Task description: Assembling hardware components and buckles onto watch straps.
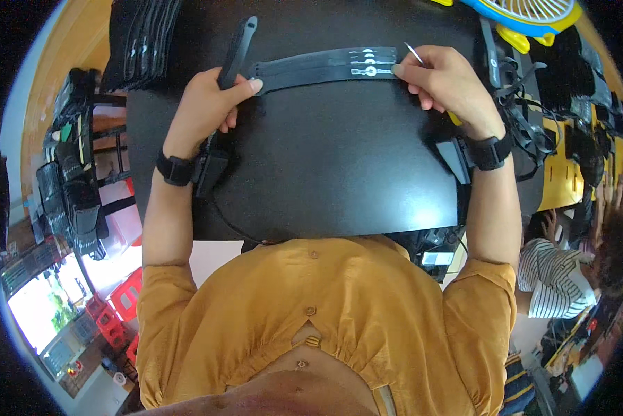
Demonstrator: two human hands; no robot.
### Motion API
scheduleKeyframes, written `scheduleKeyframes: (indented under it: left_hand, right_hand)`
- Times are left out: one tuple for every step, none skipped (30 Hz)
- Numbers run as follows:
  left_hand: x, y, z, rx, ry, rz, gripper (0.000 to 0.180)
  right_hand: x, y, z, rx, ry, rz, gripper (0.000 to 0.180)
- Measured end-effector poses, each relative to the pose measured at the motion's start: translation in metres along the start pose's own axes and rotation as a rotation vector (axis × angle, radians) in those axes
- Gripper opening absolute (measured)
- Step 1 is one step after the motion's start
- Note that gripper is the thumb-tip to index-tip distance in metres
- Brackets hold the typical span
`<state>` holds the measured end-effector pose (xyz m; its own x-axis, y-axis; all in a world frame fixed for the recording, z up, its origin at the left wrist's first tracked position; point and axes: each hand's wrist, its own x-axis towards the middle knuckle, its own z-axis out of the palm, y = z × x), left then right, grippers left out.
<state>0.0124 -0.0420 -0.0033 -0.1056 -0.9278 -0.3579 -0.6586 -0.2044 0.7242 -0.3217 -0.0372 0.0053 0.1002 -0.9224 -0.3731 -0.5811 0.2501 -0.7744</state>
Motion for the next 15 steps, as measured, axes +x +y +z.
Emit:
scheduleKeyframes:
  left_hand:
    - [-0.0001, -0.0001, -0.0003, -0.002, -0.007, 0.007, 0.036]
    - [-0.0001, 0.0005, -0.0009, 0.010, -0.009, -0.001, 0.036]
    - [-0.0003, 0.0018, -0.0009, 0.022, -0.010, -0.008, 0.035]
    - [-0.0004, 0.0043, -0.0008, 0.020, -0.018, 0.000, 0.035]
    - [-0.0006, 0.0072, -0.0007, 0.038, -0.019, -0.013, 0.035]
    - [0.0000, 0.0091, -0.0003, 0.057, -0.019, -0.026, 0.035]
    - [-0.0003, 0.0076, 0.0004, 0.057, -0.020, -0.023, 0.035]
    - [-0.0002, 0.0044, 0.0017, 0.038, 0.005, -0.032, 0.032]
    - [-0.0001, 0.0027, 0.0022, 0.019, 0.031, -0.041, 0.029]
    - [0.0002, 0.0028, 0.0022, 0.019, 0.029, -0.037, 0.029]
    - [0.0005, 0.0031, 0.0021, 0.024, 0.017, -0.039, 0.029]
    - [0.0010, 0.0036, 0.0023, 0.030, 0.006, -0.041, 0.029]
    - [0.0013, 0.0039, 0.0024, 0.030, 0.006, -0.038, 0.029]
    - [0.0016, 0.0040, 0.0027, 0.032, 0.007, -0.038, 0.030]
    - [0.0016, 0.0045, 0.0028, 0.034, 0.009, -0.037, 0.030]
  right_hand:
    - [0.0015, 0.0016, 0.0009, -0.010, -0.003, -0.002, 0.020]
    - [0.0021, 0.0024, 0.0017, -0.021, -0.007, -0.005, 0.020]
    - [0.0017, 0.0015, 0.0026, -0.008, 0.003, 0.004, 0.019]
    - [0.0009, -0.0002, 0.0027, -0.010, 0.013, 0.010, 0.019]
    - [0.0002, -0.0020, 0.0025, -0.013, 0.014, 0.027, 0.019]
    - [-0.0004, -0.0031, 0.0019, -0.016, 0.016, 0.043, 0.019]
    - [0.0009, -0.0014, 0.0038, -0.012, 0.030, 0.028, 0.019]
    - [0.0010, -0.0022, 0.0045, -0.012, 0.034, 0.028, 0.019]
    - [0.0009, -0.0035, 0.0051, -0.026, 0.044, 0.032, 0.019]
    - [0.0010, -0.0038, 0.0056, -0.040, 0.053, 0.037, 0.019]
    - [0.0021, -0.0031, 0.0061, -0.038, 0.060, 0.045, 0.020]
    - [0.0021, -0.0035, 0.0062, -0.038, 0.064, 0.045, 0.020]
    - [0.0017, -0.0044, 0.0065, -0.048, 0.068, 0.046, 0.020]
    - [0.0013, -0.0049, 0.0065, -0.057, 0.071, 0.047, 0.020]
    - [0.0015, -0.0048, 0.0062, -0.057, 0.073, 0.047, 0.020]
